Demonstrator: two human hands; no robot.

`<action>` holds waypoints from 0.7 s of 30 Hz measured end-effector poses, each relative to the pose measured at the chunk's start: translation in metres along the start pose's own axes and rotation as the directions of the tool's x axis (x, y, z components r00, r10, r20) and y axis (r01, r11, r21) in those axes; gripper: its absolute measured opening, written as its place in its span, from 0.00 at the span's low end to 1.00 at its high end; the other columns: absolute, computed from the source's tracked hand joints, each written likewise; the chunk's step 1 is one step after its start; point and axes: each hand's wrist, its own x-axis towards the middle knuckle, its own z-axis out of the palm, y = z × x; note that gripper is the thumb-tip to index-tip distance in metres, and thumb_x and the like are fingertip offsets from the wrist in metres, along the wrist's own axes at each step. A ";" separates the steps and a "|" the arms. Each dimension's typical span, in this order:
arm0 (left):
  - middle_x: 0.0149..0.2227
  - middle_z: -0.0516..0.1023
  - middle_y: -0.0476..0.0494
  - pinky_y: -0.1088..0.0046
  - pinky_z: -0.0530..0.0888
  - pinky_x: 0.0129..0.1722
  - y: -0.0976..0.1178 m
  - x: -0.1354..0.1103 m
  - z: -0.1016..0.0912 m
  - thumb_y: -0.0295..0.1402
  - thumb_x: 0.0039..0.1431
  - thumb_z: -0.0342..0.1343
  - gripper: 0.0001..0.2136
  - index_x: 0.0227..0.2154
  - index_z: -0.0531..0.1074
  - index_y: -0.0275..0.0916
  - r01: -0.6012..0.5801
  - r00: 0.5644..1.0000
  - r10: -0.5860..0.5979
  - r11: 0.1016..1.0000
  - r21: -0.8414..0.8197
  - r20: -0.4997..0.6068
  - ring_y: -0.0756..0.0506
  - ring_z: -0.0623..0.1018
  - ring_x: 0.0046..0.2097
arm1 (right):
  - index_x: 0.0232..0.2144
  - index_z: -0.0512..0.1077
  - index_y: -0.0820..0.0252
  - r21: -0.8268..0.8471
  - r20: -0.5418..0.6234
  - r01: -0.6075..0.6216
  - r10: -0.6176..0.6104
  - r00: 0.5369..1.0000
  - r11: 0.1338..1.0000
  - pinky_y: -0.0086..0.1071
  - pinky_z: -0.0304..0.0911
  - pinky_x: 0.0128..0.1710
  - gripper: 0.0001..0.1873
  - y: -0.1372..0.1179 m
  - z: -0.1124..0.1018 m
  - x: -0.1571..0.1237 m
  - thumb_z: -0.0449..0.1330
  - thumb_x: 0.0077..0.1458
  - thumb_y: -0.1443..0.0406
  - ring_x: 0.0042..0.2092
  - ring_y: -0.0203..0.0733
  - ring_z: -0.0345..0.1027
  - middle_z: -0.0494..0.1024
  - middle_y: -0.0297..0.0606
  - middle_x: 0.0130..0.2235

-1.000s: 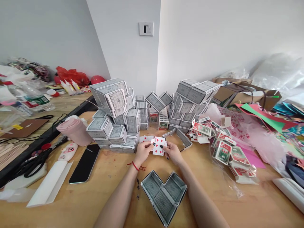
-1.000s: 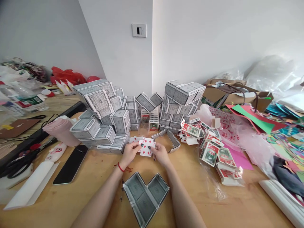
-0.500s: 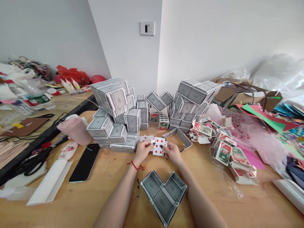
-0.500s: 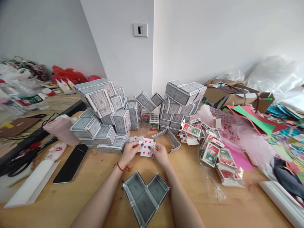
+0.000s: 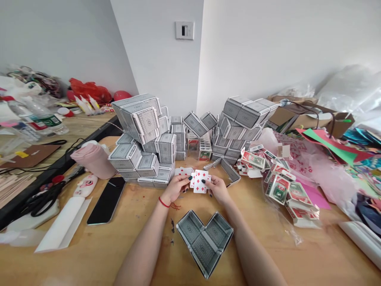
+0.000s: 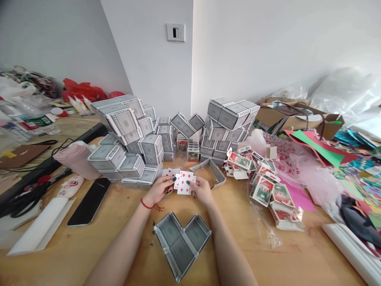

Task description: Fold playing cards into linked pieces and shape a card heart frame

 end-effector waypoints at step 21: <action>0.17 0.65 0.52 0.79 0.53 0.19 0.001 -0.001 0.010 0.42 0.44 0.60 0.15 0.24 0.72 0.31 -0.043 0.997 0.035 0.993 0.110 0.073 0.57 0.60 0.19 | 0.26 0.66 0.62 -0.061 -0.031 0.031 -0.033 0.999 0.998 0.23 0.43 0.10 0.20 0.002 0.003 -0.003 0.63 0.39 0.52 0.11 0.27 0.49 0.63 0.25 0.14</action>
